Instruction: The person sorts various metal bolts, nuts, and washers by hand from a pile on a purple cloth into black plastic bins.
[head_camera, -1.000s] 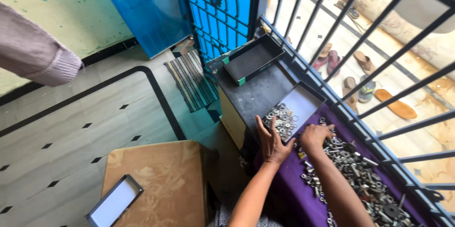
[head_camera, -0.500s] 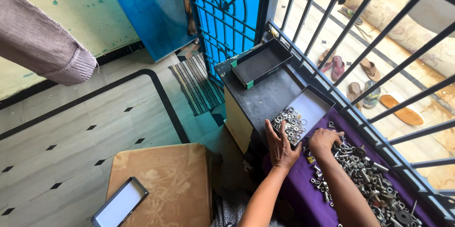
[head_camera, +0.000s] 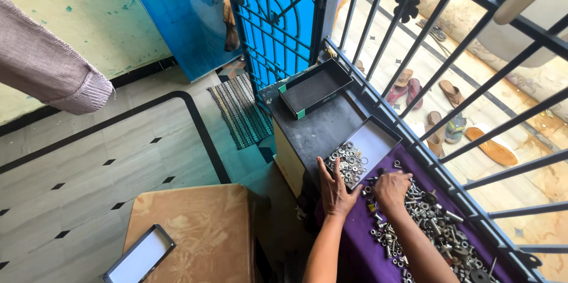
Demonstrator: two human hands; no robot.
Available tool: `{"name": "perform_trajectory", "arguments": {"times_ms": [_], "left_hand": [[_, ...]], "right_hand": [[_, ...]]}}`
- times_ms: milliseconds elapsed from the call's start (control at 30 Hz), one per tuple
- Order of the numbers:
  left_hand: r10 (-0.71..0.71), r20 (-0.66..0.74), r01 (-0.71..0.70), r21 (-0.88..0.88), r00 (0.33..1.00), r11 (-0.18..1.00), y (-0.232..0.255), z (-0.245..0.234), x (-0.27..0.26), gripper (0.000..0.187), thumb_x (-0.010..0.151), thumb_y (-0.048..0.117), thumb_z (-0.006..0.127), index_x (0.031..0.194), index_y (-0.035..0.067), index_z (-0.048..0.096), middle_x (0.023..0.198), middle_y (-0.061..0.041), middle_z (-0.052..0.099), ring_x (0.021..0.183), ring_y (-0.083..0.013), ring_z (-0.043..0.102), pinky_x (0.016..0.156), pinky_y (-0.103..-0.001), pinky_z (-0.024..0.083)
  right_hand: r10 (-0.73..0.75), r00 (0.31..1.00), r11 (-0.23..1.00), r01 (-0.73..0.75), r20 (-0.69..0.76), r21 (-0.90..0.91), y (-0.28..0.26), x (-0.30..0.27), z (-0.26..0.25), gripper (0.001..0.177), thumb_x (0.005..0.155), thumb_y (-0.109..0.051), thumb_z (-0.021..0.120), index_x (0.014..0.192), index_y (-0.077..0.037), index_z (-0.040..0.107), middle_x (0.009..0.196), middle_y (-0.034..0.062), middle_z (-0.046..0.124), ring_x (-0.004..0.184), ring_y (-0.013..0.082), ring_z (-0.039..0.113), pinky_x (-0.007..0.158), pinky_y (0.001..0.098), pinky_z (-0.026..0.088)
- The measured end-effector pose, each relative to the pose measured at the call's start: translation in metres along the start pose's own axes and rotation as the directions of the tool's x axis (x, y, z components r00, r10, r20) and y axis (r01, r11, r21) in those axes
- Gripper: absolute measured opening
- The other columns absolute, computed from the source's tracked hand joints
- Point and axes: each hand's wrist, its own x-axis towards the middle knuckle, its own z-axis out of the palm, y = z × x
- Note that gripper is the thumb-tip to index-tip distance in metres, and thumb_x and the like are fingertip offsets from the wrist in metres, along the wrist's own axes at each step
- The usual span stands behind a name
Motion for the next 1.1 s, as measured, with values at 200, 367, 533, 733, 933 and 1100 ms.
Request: {"name": "perform_trajectory", "arguments": {"times_ms": [200, 367, 533, 733, 933, 1100], "left_hand": [[-0.004, -0.002, 0.004, 0.026, 1.0, 1.0, -0.0005, 0.0005, 0.0004, 0.115, 0.073, 0.044, 0.09, 0.158, 0.014, 0.018, 0.16, -0.042, 0.002, 0.15, -0.0552, 0.018, 0.123, -0.052, 0.026], [0.001, -0.027, -0.001, 0.019, 1.0, 1.0, 0.0007, 0.001, 0.0006, 0.115, 0.077, 0.053, 0.087, 0.158, 0.012, 0.017, 0.16, -0.042, 0.003, 0.15, -0.055, 0.018, 0.122, -0.053, 0.026], [-0.009, -0.021, 0.01, 0.054, 1.0, 0.999, 0.0006, 0.0017, 0.0, 0.113, 0.076, 0.053, 0.085, 0.158, 0.012, 0.019, 0.161, -0.041, 0.005, 0.15, -0.0536, 0.019, 0.123, -0.052, 0.026], [-0.005, -0.024, 0.007, 0.095, 1.0, 0.995, 0.0022, 0.003, 0.0005, 0.109, 0.077, 0.053, 0.084, 0.156, 0.01, 0.022, 0.16, -0.041, 0.007, 0.15, -0.0537, 0.02, 0.122, -0.052, 0.026], [-0.018, -0.019, 0.02, 0.103, 1.0, 0.995, 0.0031, 0.0032, 0.0011, 0.109, 0.077, 0.056, 0.083, 0.156, 0.01, 0.023, 0.16, -0.041, 0.007, 0.149, -0.0533, 0.021, 0.122, -0.052, 0.027], [-0.028, -0.01, 0.029, 0.113, 1.0, 0.993, 0.0033, 0.0039, 0.002, 0.11, 0.077, 0.057, 0.082, 0.157, 0.011, 0.023, 0.16, -0.041, 0.007, 0.149, -0.053, 0.021, 0.122, -0.052, 0.027]], "right_hand": [[-0.025, 0.999, 0.999, 0.026, 0.031, -0.042, -0.0027, 0.0012, 0.0, 0.057, 0.094, -0.025, 0.047, 0.131, 0.018, 0.055, 0.137, 0.037, 0.056, 0.124, 0.0587, 0.056, 0.067, 0.047, 0.057], [-0.038, 0.998, 0.998, 0.04, 0.046, -0.047, -0.0033, 0.0018, -0.0037, 0.056, 0.093, -0.026, 0.048, 0.129, 0.016, 0.058, 0.139, 0.0377, 0.056, 0.123, 0.0611, 0.055, 0.065, 0.0491, 0.056], [-0.061, 0.998, 0.996, 0.063, 0.026, -0.068, -0.004, -0.0001, -0.0045, 0.055, 0.093, -0.025, 0.048, 0.128, 0.017, 0.059, 0.138, 0.0361, 0.056, 0.122, 0.0615, 0.055, 0.065, 0.0503, 0.056], [-0.074, 0.997, 0.993, 0.073, -0.003, -0.091, -0.0016, -0.0018, -0.0049, 0.056, 0.095, -0.025, 0.047, 0.129, 0.018, 0.058, 0.134, 0.0386, 0.058, 0.119, 0.0611, 0.057, 0.062, 0.0467, 0.054], [-0.088, 0.996, 0.987, 0.089, 0.015, -0.133, -0.0027, -0.0015, -0.0037, 0.056, 0.097, -0.025, 0.046, 0.129, 0.019, 0.057, 0.132, 0.0421, 0.059, 0.117, 0.0609, 0.059, 0.059, 0.0464, 0.053], [-0.08, 0.996, 0.99, 0.083, 0.028, -0.112, -0.0038, 0.0016, -0.0032, 0.058, 0.094, -0.026, 0.048, 0.129, 0.018, 0.057, 0.132, 0.0402, 0.057, 0.118, 0.0618, 0.057, 0.062, 0.051, 0.055]]}}
